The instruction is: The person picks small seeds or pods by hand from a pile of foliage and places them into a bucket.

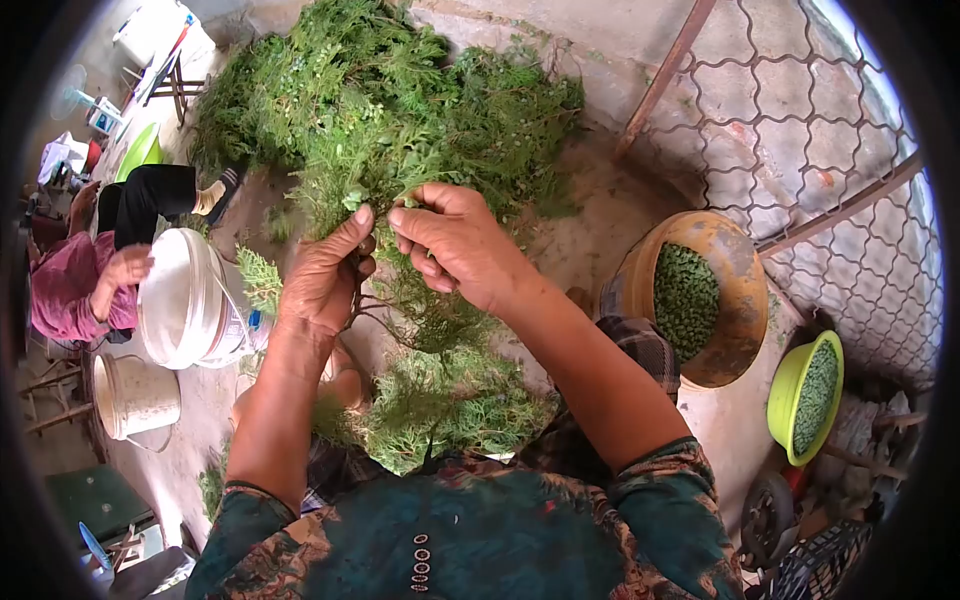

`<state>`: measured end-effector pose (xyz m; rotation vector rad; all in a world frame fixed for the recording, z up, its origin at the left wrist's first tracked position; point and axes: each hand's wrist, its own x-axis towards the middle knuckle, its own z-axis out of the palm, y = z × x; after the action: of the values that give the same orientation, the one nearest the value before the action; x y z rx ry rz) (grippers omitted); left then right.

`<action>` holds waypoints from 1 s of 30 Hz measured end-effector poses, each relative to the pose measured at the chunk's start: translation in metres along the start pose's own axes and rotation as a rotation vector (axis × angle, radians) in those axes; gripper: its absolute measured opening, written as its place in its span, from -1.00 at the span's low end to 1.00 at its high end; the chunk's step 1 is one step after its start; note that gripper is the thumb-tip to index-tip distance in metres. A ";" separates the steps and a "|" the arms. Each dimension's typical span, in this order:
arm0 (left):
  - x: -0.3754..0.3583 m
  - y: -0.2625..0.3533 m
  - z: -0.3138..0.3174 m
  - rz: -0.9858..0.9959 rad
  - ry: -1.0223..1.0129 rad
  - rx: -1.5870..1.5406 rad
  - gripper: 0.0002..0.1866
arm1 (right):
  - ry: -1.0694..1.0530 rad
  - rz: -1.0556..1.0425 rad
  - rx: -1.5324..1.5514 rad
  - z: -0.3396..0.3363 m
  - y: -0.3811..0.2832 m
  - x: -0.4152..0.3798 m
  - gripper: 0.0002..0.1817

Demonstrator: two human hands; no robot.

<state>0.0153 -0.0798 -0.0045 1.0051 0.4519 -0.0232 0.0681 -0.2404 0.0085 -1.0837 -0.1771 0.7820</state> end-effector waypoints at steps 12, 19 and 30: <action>0.007 -0.013 0.010 0.103 0.011 0.044 -0.84 | -0.035 0.079 -0.233 0.003 0.009 0.000 -0.91; 0.018 -0.007 -0.008 -0.063 0.139 -0.163 -0.89 | -0.120 0.112 0.362 -0.013 0.004 0.004 -0.89; 0.008 -0.010 -0.007 -0.218 -0.094 -0.219 -0.80 | 0.296 -0.520 0.224 -0.068 -0.091 -0.088 -0.86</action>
<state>0.0174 -0.0781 -0.0186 0.7331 0.4653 -0.2110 0.0815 -0.3677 0.0730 -0.8731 -0.1086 0.1650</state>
